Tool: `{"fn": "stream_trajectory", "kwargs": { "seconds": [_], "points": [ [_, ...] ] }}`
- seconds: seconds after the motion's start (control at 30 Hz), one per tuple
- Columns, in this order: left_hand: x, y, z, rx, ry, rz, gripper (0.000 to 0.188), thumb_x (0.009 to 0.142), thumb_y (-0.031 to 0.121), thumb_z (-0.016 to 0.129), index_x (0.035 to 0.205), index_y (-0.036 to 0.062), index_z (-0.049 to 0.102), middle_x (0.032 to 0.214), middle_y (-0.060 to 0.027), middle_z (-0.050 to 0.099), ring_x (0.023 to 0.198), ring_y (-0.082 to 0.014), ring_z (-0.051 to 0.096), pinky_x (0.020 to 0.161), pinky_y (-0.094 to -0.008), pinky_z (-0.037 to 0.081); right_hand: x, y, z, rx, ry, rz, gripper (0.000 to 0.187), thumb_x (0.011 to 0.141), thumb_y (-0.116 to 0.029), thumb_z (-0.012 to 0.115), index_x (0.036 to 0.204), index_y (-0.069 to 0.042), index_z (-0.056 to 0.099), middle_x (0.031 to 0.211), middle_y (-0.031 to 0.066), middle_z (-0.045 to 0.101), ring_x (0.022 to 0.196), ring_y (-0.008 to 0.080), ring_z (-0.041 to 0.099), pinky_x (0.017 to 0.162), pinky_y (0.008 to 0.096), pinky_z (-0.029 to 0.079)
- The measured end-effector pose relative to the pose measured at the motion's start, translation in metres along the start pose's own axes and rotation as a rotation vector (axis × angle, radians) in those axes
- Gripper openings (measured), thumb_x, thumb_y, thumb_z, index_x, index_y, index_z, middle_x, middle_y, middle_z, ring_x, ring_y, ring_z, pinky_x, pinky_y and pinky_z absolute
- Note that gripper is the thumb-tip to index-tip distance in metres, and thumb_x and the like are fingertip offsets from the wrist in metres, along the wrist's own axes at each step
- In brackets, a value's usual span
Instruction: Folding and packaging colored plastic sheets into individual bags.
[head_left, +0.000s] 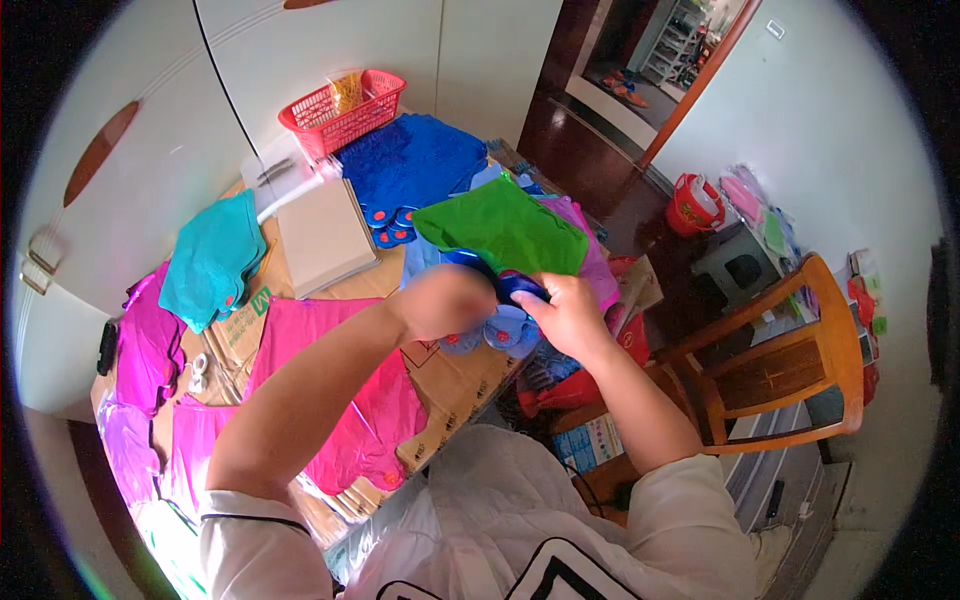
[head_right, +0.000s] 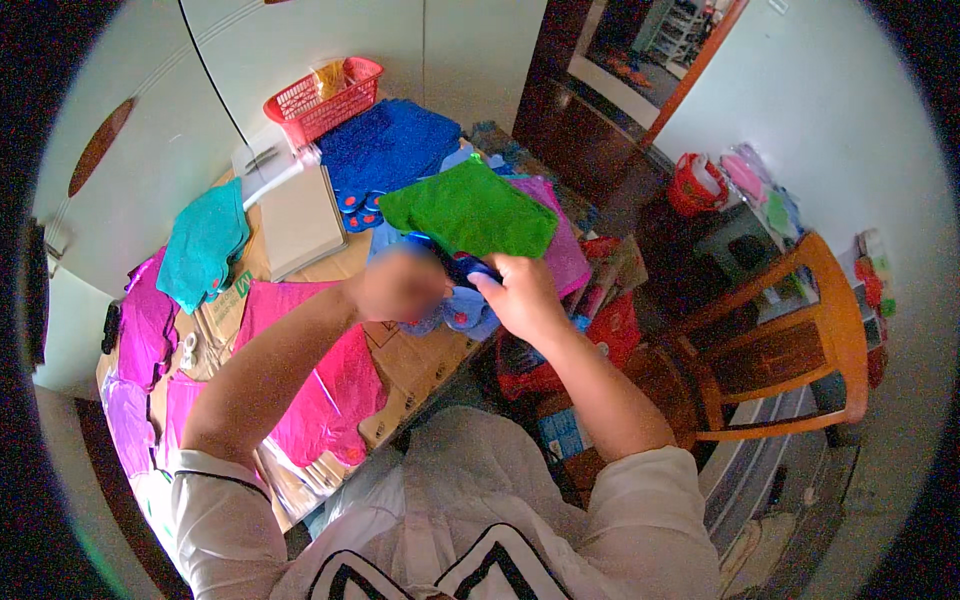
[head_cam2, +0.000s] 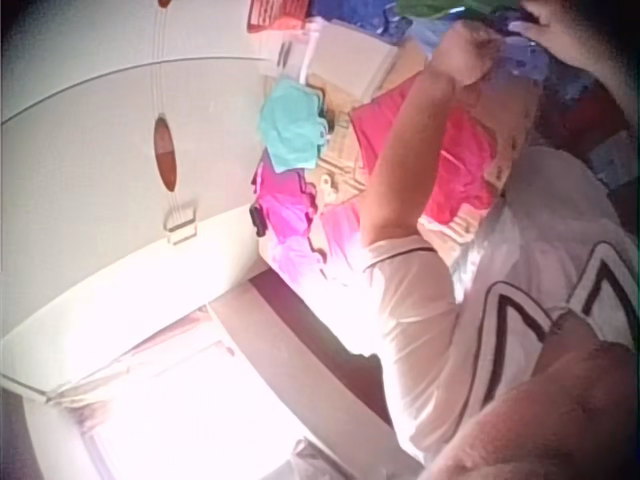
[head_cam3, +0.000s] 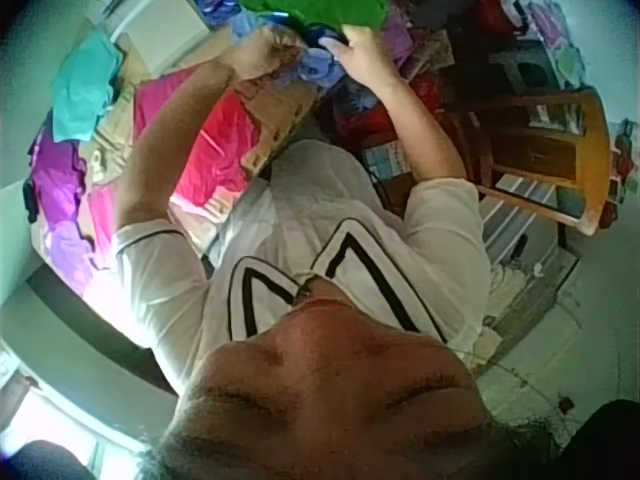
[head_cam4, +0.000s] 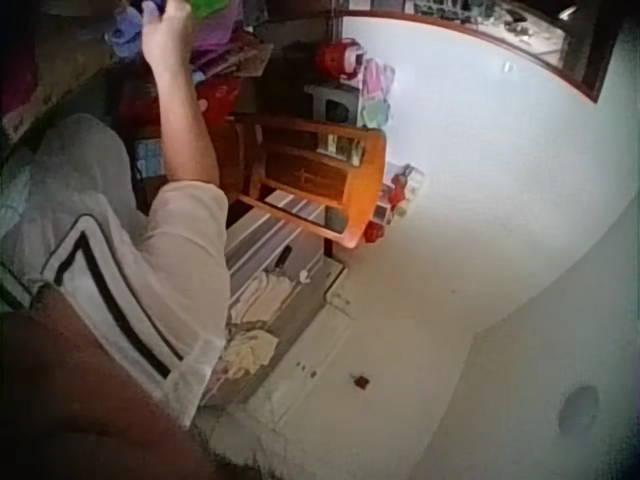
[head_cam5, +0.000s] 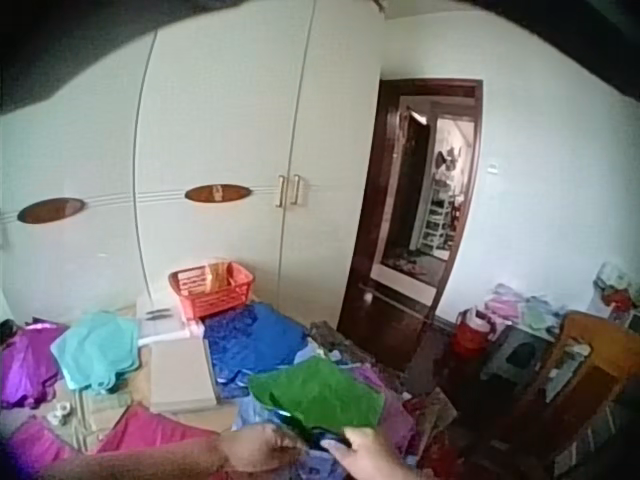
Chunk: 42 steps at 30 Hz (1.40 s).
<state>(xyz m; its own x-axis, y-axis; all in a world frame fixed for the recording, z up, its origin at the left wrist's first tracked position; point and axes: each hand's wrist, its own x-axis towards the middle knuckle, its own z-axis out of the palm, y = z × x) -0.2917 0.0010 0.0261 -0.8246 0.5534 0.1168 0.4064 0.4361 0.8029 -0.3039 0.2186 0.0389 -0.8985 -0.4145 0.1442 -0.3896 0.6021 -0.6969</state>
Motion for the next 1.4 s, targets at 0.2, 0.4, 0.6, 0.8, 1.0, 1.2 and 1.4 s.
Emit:
{"fn": "stream_trajectory", "kwargs": {
  "seconds": [0.2,0.4,0.6,0.8,1.0,1.2,1.4],
  "points": [
    [0.008,-0.004,0.004,0.007,0.060,-0.150,0.015,0.077,0.013,0.073,0.089,0.0040,0.071,0.082,-0.0137,0.068,0.076,-0.0259,0.067,0.069,-0.0365,0.052,0.008,0.022,0.007,0.252,0.005,0.018,0.023,0.084,-0.016,0.069,0.100,0.001,0.067,0.081,0.0138,0.070,0.073,0.0146,0.065,0.068,0.0339,0.050],
    [0.019,0.002,0.016,0.174,0.244,-0.048,0.014,0.077,0.012,0.072,0.088,0.0045,0.068,0.079,-0.0113,0.067,0.070,-0.0247,0.063,0.064,-0.0366,0.050,0.013,0.034,0.003,0.479,-0.154,0.141,0.026,0.086,-0.017,0.066,0.105,0.000,0.066,0.091,0.0079,0.071,0.079,0.0123,0.063,0.073,0.0321,0.049],
    [0.025,0.010,0.019,0.580,0.371,0.306,0.015,0.075,0.012,0.066,0.090,0.0091,0.066,0.087,-0.0064,0.064,0.083,-0.0228,0.060,0.078,-0.0375,0.044,0.009,0.017,0.000,0.550,-0.098,-0.012,0.032,0.082,-0.017,0.071,0.110,-0.001,0.065,0.099,0.0097,0.071,0.093,0.0198,0.066,0.085,0.0329,0.049],
    [0.010,0.012,0.020,0.939,0.361,0.728,0.021,0.075,0.020,0.061,0.094,0.0114,0.064,0.093,-0.0027,0.058,0.089,-0.0218,0.057,0.077,-0.0356,0.041,0.012,0.038,0.016,0.464,0.097,0.031,0.025,0.080,-0.012,0.071,0.104,-0.003,0.067,0.092,0.0078,0.071,0.083,0.0141,0.064,0.077,0.0315,0.050],
    [0.001,0.006,0.022,0.929,0.202,0.182,0.039,0.080,0.040,0.065,0.108,0.0117,0.064,0.102,-0.0072,0.061,0.099,-0.0267,0.058,0.083,-0.0405,0.045,0.015,0.041,-0.006,0.589,0.122,0.260,0.019,0.081,-0.013,0.074,0.097,-0.004,0.069,0.088,0.0031,0.069,0.076,0.0114,0.062,0.072,0.0293,0.050],
    [0.004,0.014,0.011,0.799,0.124,-0.149,0.059,0.075,0.056,0.069,0.117,0.0153,0.063,0.115,-0.0142,0.056,0.113,-0.0336,0.054,0.094,-0.0451,0.042,0.037,0.033,-0.084,0.684,0.361,0.243,0.020,0.080,-0.012,0.075,0.097,-0.004,0.068,0.087,0.0045,0.070,0.073,0.0136,0.064,0.071,0.0312,0.052],
    [0.009,0.013,0.008,0.710,0.121,-0.224,0.065,0.072,0.058,0.071,0.121,0.0162,0.061,0.128,-0.0164,0.049,0.122,-0.0354,0.046,0.103,-0.0477,0.035,0.076,0.096,-0.182,0.650,0.539,0.268,0.025,0.078,-0.011,0.076,0.099,-0.002,0.068,0.092,0.0072,0.069,0.078,0.0189,0.065,0.074,0.0341,0.052]
  ]
}}
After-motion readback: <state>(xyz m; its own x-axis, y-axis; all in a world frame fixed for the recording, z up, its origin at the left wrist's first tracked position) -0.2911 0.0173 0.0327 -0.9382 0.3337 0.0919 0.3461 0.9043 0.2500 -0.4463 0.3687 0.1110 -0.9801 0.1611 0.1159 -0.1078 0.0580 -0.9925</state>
